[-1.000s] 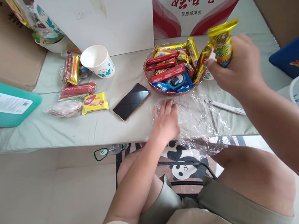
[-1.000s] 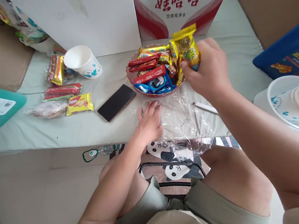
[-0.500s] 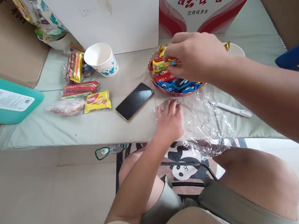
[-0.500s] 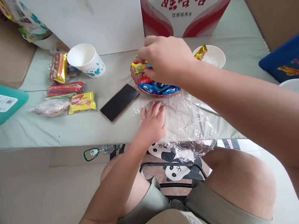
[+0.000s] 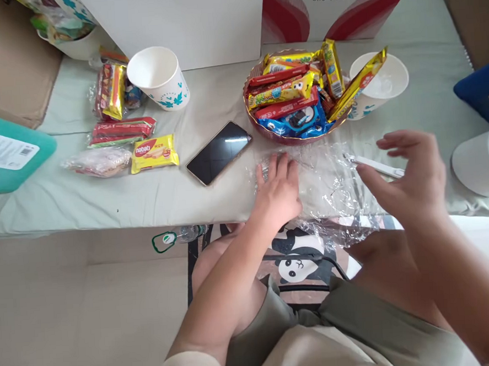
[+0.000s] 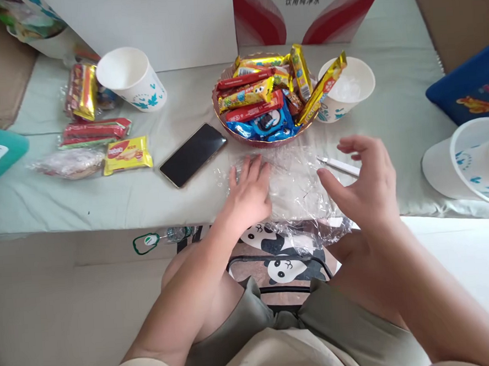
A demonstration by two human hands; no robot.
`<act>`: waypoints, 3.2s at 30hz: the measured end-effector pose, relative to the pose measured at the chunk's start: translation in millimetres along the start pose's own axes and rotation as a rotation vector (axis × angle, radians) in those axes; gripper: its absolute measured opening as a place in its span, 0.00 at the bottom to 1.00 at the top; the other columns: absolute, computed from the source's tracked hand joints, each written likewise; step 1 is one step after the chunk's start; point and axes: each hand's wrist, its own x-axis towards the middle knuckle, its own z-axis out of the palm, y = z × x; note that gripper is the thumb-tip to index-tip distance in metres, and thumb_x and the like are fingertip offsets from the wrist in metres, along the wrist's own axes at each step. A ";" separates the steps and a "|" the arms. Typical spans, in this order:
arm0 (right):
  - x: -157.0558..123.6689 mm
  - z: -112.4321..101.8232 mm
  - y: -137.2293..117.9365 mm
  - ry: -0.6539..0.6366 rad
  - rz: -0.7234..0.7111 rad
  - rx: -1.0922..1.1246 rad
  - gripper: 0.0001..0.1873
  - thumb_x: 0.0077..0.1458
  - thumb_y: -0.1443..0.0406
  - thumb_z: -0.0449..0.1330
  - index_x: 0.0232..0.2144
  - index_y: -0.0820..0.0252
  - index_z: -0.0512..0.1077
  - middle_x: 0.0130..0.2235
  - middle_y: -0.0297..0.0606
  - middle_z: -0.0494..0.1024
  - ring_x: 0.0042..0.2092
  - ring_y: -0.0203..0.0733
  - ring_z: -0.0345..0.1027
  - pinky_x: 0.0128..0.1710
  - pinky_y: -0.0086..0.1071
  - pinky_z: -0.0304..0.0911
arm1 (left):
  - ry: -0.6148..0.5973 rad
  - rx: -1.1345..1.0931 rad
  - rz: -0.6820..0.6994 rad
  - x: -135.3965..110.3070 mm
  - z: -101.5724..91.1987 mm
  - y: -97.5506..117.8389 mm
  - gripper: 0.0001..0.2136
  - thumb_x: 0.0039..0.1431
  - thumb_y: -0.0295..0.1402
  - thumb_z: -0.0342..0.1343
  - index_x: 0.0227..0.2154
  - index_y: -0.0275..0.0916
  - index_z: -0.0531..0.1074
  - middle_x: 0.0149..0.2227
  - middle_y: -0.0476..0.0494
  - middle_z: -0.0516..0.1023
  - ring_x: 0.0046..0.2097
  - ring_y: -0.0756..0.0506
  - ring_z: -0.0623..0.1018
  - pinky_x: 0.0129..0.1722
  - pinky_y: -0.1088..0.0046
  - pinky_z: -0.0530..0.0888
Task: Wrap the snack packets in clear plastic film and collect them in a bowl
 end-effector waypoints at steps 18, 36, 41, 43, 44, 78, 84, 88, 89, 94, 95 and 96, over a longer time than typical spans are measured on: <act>-9.4 24.4 56.8 -0.190 0.313 0.217 0.02 0.60 0.65 0.57 0.33 0.54 0.68 0.22 0.31 0.69 0.24 0.38 0.61 0.30 0.35 0.56 | 0.527 0.004 0.268 -16.8 7.8 -12.9 0.21 0.52 0.28 0.58 0.51 0.40 0.78 0.56 0.38 0.83 0.62 0.32 0.78 0.69 0.41 0.66; -6.6 34.1 71.6 -0.213 0.333 0.202 0.09 0.62 0.58 0.56 0.38 0.54 0.74 0.27 0.37 0.73 0.30 0.44 0.66 0.34 0.39 0.62 | 0.323 0.190 0.664 -41.1 49.1 37.4 0.06 0.68 0.29 0.58 0.37 0.40 0.80 0.49 0.39 0.82 0.56 0.40 0.79 0.57 0.58 0.77; -5.7 34.0 69.3 -0.260 0.289 0.142 0.11 0.63 0.59 0.54 0.42 0.55 0.75 0.29 0.40 0.77 0.32 0.45 0.67 0.35 0.39 0.61 | 0.504 0.036 0.862 -61.5 44.0 35.4 0.08 0.69 0.29 0.56 0.31 0.39 0.73 0.30 0.49 0.80 0.32 0.50 0.79 0.31 0.76 0.75; -6.4 32.5 66.1 -0.332 0.235 0.058 0.14 0.64 0.60 0.53 0.44 0.56 0.76 0.31 0.42 0.78 0.33 0.47 0.67 0.36 0.39 0.59 | 0.561 0.018 0.871 -71.2 37.8 31.4 0.08 0.70 0.30 0.55 0.32 0.40 0.71 0.25 0.52 0.75 0.26 0.52 0.74 0.24 0.76 0.69; -7.2 32.0 64.4 -0.360 0.208 0.010 0.15 0.65 0.60 0.52 0.45 0.57 0.76 0.32 0.43 0.79 0.33 0.48 0.68 0.35 0.39 0.58 | 0.582 0.017 0.877 -75.2 34.9 29.4 0.08 0.70 0.30 0.54 0.32 0.40 0.71 0.22 0.54 0.72 0.24 0.52 0.72 0.22 0.76 0.66; -17.9 27.4 61.4 -0.357 0.072 -0.005 0.22 0.63 0.53 0.54 0.51 0.57 0.77 0.31 0.41 0.80 0.32 0.47 0.70 0.33 0.37 0.56 | 0.742 -0.616 0.050 11.7 9.5 -25.8 0.24 0.70 0.52 0.51 0.22 0.42 0.68 0.15 0.53 0.62 0.19 0.51 0.64 0.23 0.73 0.63; -12.6 13.4 58.7 -0.500 0.134 0.176 0.10 0.54 0.57 0.64 0.29 0.57 0.75 0.22 0.33 0.71 0.26 0.37 0.62 0.31 0.34 0.57 | 0.855 -0.637 0.016 17.2 3.3 -41.8 0.25 0.71 0.55 0.50 0.24 0.42 0.67 0.17 0.54 0.59 0.21 0.51 0.65 0.23 0.72 0.59; -7.7 12.4 67.9 -0.322 0.276 0.210 0.09 0.51 0.59 0.65 0.28 0.55 0.70 0.25 0.35 0.72 0.29 0.40 0.65 0.33 0.37 0.62 | 0.976 -0.757 -0.019 22.0 -1.6 -53.9 0.28 0.69 0.61 0.46 0.24 0.43 0.64 0.16 0.56 0.55 0.18 0.52 0.59 0.20 0.71 0.54; -6.9 13.9 71.1 -0.227 0.314 0.252 0.09 0.53 0.57 0.64 0.30 0.55 0.70 0.29 0.37 0.74 0.32 0.42 0.67 0.35 0.39 0.64 | 1.007 -0.799 -0.032 23.6 -2.7 -56.5 0.29 0.68 0.63 0.45 0.25 0.43 0.63 0.16 0.57 0.54 0.17 0.53 0.58 0.19 0.71 0.53; -8.8 27.2 72.5 -0.183 0.473 0.783 0.20 0.60 0.53 0.58 0.52 0.49 0.63 0.48 0.43 0.80 0.46 0.46 0.78 0.42 0.42 0.74 | 1.065 -0.933 -0.075 30.9 -4.9 -62.0 0.28 0.67 0.65 0.45 0.28 0.44 0.61 0.18 0.58 0.53 0.17 0.54 0.55 0.17 0.71 0.49; -10.3 29.5 69.4 -0.256 0.505 0.842 0.24 0.58 0.54 0.60 0.55 0.49 0.61 0.47 0.42 0.81 0.45 0.46 0.79 0.42 0.42 0.75 | 1.061 -0.948 -0.091 31.6 -5.4 -61.0 0.27 0.67 0.64 0.45 0.28 0.44 0.61 0.18 0.59 0.53 0.16 0.54 0.54 0.17 0.71 0.48; -11.8 31.2 66.0 -0.326 0.531 0.861 0.28 0.56 0.55 0.63 0.56 0.49 0.60 0.45 0.41 0.81 0.42 0.46 0.79 0.41 0.42 0.76 | 1.062 -0.964 -0.108 31.9 -6.3 -59.4 0.27 0.68 0.64 0.45 0.28 0.44 0.61 0.18 0.59 0.52 0.16 0.54 0.53 0.16 0.71 0.48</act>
